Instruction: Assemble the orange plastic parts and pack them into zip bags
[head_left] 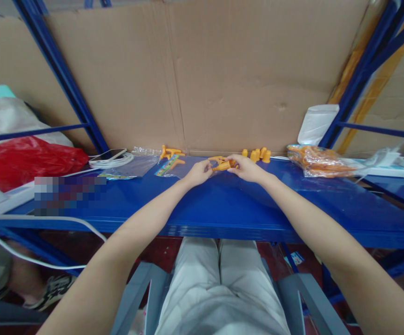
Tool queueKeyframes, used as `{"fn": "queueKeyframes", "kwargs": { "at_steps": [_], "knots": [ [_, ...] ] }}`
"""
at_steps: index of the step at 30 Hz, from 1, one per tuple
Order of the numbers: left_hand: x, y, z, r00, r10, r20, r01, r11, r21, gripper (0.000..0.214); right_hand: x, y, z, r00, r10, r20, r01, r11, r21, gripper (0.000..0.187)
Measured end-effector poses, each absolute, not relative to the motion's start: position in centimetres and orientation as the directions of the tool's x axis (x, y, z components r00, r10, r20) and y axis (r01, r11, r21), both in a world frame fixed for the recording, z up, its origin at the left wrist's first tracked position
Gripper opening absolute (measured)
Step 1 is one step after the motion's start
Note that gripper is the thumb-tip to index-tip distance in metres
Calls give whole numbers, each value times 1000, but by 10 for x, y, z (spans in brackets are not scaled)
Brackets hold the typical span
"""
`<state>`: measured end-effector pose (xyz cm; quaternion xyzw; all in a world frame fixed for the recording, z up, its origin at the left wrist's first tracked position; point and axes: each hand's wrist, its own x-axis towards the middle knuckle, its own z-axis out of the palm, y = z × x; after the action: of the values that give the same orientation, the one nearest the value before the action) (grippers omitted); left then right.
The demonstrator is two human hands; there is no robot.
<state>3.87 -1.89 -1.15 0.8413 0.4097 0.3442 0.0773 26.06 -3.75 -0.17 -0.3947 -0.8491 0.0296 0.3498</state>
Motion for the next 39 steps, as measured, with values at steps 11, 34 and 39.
{"fn": "queueKeyframes", "kwargs": {
  "at_steps": [11,34,39],
  "knots": [
    [43,-23,-14,501,670,549,581,-730,361,11,251,-40,-1,-415,705,575,613,684,-395,35],
    [50,-21,-18,487,603,632,504,-785,360,11,219,-36,-20,-479,732,485,522,682,-513,12],
    [51,-19,-20,463,676,574,551,-726,411,11,215,-30,-24,-490,739,462,527,673,-519,12]
  ]
}}
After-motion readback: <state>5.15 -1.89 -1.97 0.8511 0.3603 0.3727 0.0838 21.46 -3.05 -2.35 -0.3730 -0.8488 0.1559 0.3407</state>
